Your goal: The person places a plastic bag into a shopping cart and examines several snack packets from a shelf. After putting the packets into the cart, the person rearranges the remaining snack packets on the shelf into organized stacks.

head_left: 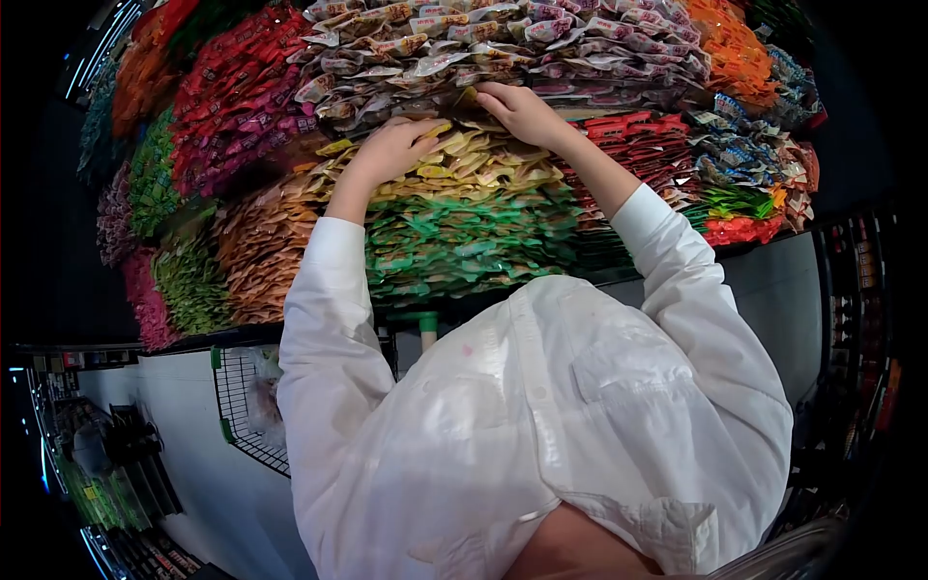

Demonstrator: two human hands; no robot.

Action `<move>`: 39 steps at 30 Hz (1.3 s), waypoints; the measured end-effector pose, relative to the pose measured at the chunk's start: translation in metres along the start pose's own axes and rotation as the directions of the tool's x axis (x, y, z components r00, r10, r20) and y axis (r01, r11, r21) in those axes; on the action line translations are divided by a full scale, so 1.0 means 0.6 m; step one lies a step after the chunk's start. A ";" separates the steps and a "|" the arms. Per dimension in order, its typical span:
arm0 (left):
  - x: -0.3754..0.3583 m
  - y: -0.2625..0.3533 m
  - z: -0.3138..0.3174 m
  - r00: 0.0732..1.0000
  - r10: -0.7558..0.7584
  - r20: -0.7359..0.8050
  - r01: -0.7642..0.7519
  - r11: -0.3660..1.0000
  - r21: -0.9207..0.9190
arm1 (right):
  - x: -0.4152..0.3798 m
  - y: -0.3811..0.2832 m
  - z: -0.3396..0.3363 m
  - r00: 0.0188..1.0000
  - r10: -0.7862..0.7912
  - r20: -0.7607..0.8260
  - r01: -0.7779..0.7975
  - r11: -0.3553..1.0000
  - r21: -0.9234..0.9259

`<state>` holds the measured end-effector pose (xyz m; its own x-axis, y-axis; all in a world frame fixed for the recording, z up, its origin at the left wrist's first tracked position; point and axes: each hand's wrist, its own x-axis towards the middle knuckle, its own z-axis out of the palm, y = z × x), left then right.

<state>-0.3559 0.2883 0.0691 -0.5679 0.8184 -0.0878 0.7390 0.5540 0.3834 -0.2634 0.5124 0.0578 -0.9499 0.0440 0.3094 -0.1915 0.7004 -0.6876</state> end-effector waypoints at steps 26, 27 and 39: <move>0.051 0.108 -0.022 0.994 -0.064 0.084 0.052 0.988 0.144 | -0.042 0.018 -0.040 0.999 0.006 -0.036 -0.006 1.000 0.012; 0.055 0.109 -0.023 0.985 -0.077 0.152 0.053 0.986 0.157 | -0.044 0.016 -0.041 0.998 0.014 -0.063 -0.013 1.000 0.016; 0.073 0.088 0.029 0.982 -0.089 0.169 0.071 0.992 0.107 | -0.058 0.032 -0.023 0.991 -0.018 0.133 0.027 0.998 -0.064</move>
<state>-0.3354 0.3562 0.0692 -0.5616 0.7801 -0.2756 0.7312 0.6239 0.2760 -0.2309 0.5342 0.0428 -0.9707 -0.0635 0.2319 -0.2006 0.7458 -0.6352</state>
